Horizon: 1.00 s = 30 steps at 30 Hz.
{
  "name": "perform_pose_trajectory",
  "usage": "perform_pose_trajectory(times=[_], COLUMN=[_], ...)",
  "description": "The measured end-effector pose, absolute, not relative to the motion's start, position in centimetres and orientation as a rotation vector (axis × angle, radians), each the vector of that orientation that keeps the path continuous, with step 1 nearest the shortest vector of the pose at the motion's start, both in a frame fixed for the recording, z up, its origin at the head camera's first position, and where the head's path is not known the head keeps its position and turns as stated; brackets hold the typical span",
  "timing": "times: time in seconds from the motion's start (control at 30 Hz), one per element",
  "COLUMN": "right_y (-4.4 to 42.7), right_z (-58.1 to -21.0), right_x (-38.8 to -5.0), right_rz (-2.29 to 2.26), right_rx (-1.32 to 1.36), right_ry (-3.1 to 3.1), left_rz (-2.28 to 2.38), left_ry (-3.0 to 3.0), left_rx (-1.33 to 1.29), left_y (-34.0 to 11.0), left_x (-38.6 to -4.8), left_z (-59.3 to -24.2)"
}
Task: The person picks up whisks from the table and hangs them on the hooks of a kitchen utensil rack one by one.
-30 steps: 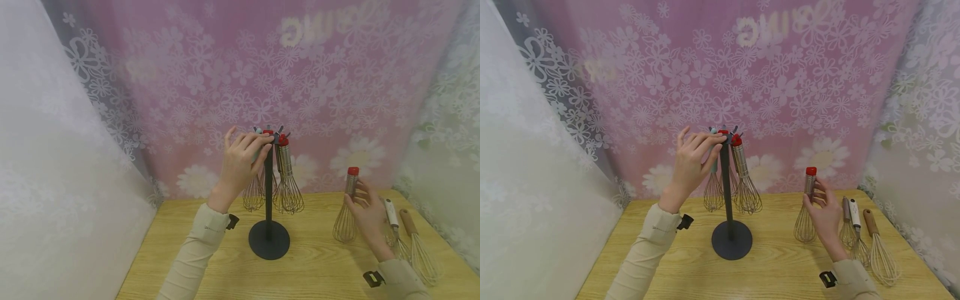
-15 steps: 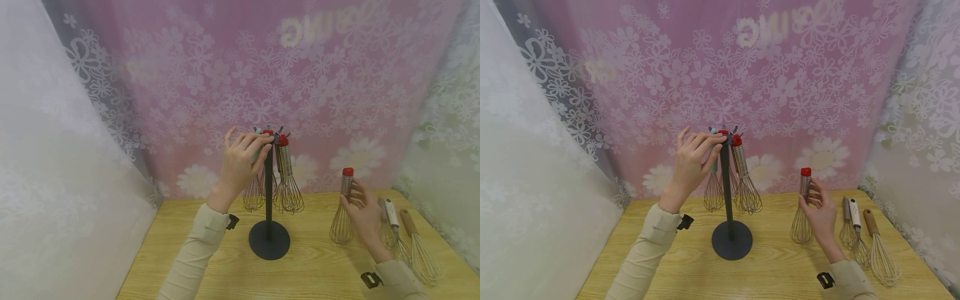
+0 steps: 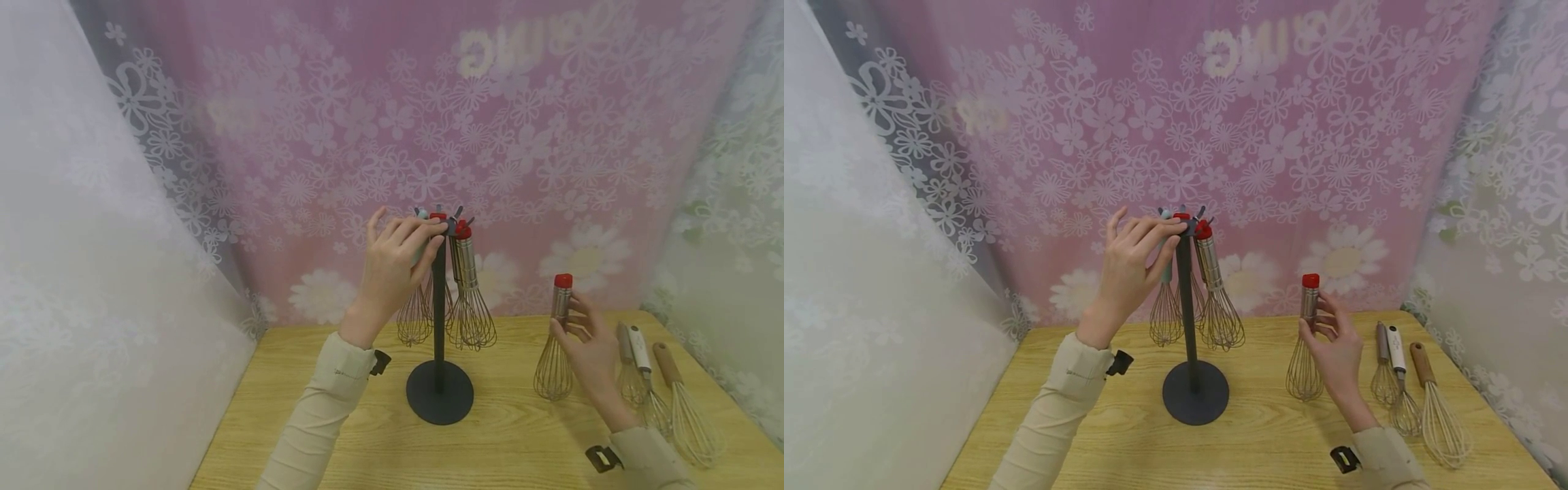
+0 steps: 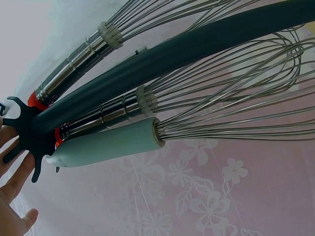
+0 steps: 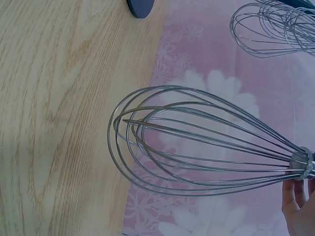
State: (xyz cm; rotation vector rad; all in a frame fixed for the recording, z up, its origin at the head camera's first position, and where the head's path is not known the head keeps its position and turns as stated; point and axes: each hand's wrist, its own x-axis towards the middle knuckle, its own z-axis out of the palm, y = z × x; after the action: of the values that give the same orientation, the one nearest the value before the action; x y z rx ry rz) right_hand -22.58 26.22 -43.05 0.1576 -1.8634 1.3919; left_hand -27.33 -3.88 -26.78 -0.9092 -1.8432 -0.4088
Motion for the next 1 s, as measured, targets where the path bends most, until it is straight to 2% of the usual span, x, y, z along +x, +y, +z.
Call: perform_pose_trajectory(times=[0.3, 0.6, 1.0], right_y=[25.7, 26.6, 24.8], right_z=[-42.6, -44.1, -41.6], right_x=[-22.4, -23.9, -22.2], right_rz=[1.382, 1.386, 1.441], right_rx=[0.209, 0.243, 0.273], right_ry=[-1.837, -1.843, -1.836], left_rz=[-0.398, -0.393, -0.398], left_ry=[-1.844, -1.851, -1.852], left_rx=[-0.91, -0.909, -0.91], left_y=[-3.8, -3.7, -3.9], left_x=[-27.2, -27.1, -27.1], left_z=[-26.7, -26.6, -26.7])
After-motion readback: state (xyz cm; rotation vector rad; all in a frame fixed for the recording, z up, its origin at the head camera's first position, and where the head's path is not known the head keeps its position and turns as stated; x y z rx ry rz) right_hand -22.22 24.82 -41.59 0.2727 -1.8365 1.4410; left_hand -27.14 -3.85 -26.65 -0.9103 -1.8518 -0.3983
